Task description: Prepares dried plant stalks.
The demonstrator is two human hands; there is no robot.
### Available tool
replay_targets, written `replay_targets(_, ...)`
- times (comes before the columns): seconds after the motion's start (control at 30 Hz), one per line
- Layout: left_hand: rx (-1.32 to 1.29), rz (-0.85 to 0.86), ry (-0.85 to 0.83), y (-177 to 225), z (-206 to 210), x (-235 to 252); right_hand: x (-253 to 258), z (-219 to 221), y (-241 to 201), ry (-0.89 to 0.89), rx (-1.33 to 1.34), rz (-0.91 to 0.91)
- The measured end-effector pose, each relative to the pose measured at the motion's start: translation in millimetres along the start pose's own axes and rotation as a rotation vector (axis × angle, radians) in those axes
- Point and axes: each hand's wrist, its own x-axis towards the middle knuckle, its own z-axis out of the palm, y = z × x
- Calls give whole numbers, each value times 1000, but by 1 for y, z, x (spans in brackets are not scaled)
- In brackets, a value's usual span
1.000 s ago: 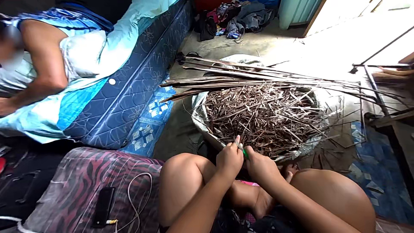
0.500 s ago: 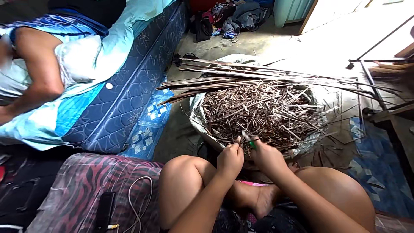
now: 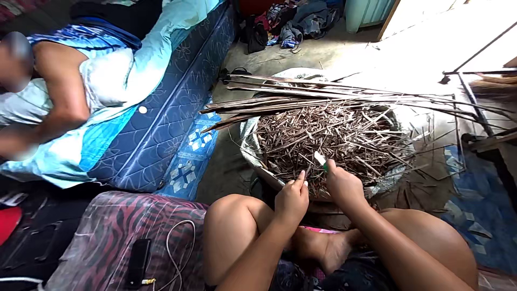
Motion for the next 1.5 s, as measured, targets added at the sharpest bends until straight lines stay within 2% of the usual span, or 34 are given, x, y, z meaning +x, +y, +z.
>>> replay_targets(0.1,-6,-21,-23,-3,-3,1,-13,-6,-1,-74,74,-91)
replay_targets(0.23,-3,-39,-27,-1,-3,2,-37,9,-15,-241,137,-195)
replay_targets(0.4,-62,27,20,-10,2,2,-24,18,-16,-212,29,-184)
replay_targets(0.47,-80,39,36,-9,2,4,-17,19,-14,-134,48,-157)
replay_targets(0.57,-108,52,34,-8,7,4,1,8,-1,-16,66,-35)
replay_targets(0.67,-150,89,59,-10,10,3,3,-8,10,30,78,-33)
replay_targets(0.77,-169,59,25,-10,2,4,-20,-9,4,-78,176,-136)
replay_targets(0.83,-168,55,79,-9,3,5,-31,0,-4,-218,217,-189)
replay_targets(0.9,-189,62,103,-12,5,5,-33,9,-8,-268,184,-231)
replay_targets(1.03,-253,57,71,-14,3,4,-17,14,-6,-152,108,-258)
replay_targets(1.17,-255,102,75,-9,4,3,-6,11,-3,46,90,-119)
replay_targets(1.23,-263,108,88,-11,4,2,2,4,5,82,100,-44)
replay_targets(1.33,-271,115,118,-15,7,1,5,-7,14,2,108,-26)
replay_targets(1.5,-187,76,152,-10,3,-1,-35,1,-8,-255,225,-204)
